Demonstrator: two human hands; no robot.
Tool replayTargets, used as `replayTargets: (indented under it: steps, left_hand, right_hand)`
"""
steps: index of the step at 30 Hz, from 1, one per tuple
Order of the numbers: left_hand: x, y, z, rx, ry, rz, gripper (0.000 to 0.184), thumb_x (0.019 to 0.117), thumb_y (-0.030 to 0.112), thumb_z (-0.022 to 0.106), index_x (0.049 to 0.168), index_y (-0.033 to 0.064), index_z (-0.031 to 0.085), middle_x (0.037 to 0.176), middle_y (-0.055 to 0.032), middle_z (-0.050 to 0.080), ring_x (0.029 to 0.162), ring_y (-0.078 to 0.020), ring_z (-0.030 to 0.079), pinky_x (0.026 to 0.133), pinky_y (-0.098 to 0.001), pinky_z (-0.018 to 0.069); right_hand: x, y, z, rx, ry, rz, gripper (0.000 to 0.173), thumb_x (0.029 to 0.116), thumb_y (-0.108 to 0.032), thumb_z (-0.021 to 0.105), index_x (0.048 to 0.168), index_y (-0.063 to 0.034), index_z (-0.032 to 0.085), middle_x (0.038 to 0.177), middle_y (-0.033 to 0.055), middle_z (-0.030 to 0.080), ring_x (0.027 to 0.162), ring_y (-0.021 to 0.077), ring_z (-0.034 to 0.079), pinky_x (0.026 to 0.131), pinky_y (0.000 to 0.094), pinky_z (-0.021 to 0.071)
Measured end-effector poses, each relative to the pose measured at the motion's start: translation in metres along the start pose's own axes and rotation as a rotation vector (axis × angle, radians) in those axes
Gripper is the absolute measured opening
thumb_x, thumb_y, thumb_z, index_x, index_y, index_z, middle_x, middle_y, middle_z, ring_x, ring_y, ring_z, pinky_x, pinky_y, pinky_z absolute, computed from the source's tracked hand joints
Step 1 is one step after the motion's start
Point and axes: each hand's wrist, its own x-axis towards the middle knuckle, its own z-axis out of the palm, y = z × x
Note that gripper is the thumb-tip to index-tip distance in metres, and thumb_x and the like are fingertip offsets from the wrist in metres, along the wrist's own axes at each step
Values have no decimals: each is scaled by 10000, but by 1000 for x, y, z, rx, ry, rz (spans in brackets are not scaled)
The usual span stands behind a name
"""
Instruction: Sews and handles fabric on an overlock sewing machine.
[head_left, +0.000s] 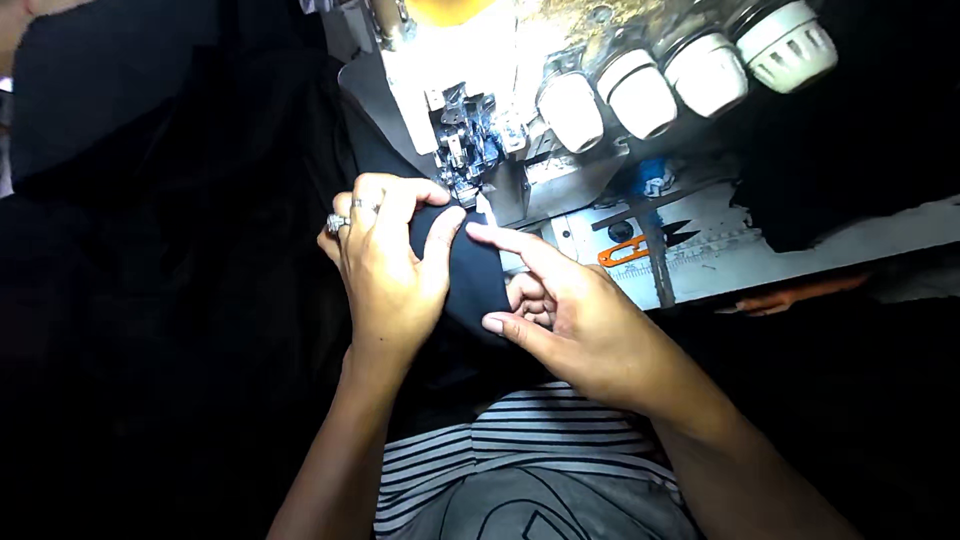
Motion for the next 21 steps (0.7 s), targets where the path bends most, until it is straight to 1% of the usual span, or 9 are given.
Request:
replayTargets:
  steps: [2,3,5,8,10,12,16,19,21]
  left_hand:
    - [-5,0,11,57,48,-24,194,1031,305,568,1142,185,672,1187,-7,590,1134,-220,507,911,-467,369]
    - [-4,-1,13,75,50,-28,202,1037,301,543,1144,177,662,1200,-18,576,1137,-226,499,906,-456,369]
    - [5,-4,12,80,12,-9,218,1038,296,529,1148,156,656,1186,-39,577,1116,-238,504,881,-462,374]
    - [23,-6,8,98,-71,-6,247,1035,310,505,1158,141,636,1166,-50,566,1119,-250,505,881,-482,376]
    - [27,-6,8,118,-84,-9,270,1031,319,490,1174,142,635,1191,-55,579,1157,-259,508,908,-491,393]
    - [27,-7,8,111,-87,-9,284,1036,315,478,1181,135,643,1193,-63,596,1171,-264,503,941,-487,381]
    - [25,-7,9,110,-70,14,275,1035,299,482,1170,120,641,1206,-76,574,1155,-272,508,915,-490,397]
    - [26,-7,12,100,-45,22,260,1016,292,500,1120,105,648,1169,-106,563,1124,-307,516,884,-505,411]
    - [26,-12,12,67,-4,44,261,1011,308,516,1121,122,663,1135,-94,592,1118,-300,537,900,-505,416]
  right_hand:
    - [2,0,-2,38,-26,38,785,924,-240,754,1597,-372,371,774,-103,648,610,2,594,555,157,524]
    - [3,2,-1,75,-13,43,797,925,-243,756,1604,-372,360,798,-102,661,634,2,616,580,152,544]
    - [6,6,3,152,54,40,808,923,-228,772,1610,-320,356,834,-88,696,678,19,659,624,158,577]
    - [11,12,8,275,118,62,843,906,-185,795,1618,-269,351,847,-43,718,684,65,682,633,175,592]
    - [14,16,9,317,125,68,833,902,-176,798,1613,-256,371,850,-26,732,680,81,693,640,186,603]
    - [14,18,11,345,130,72,818,898,-169,803,1602,-241,394,859,-16,742,685,92,703,649,195,611]
    - [11,17,13,368,161,72,778,888,-142,810,1569,-216,442,877,4,753,697,96,716,642,195,613]
    - [2,20,18,398,152,84,761,872,-86,814,1541,-175,462,930,46,776,792,149,754,722,241,640]
    - [-13,25,28,432,111,125,729,875,-63,805,1517,-114,463,919,59,776,799,164,757,753,267,643]
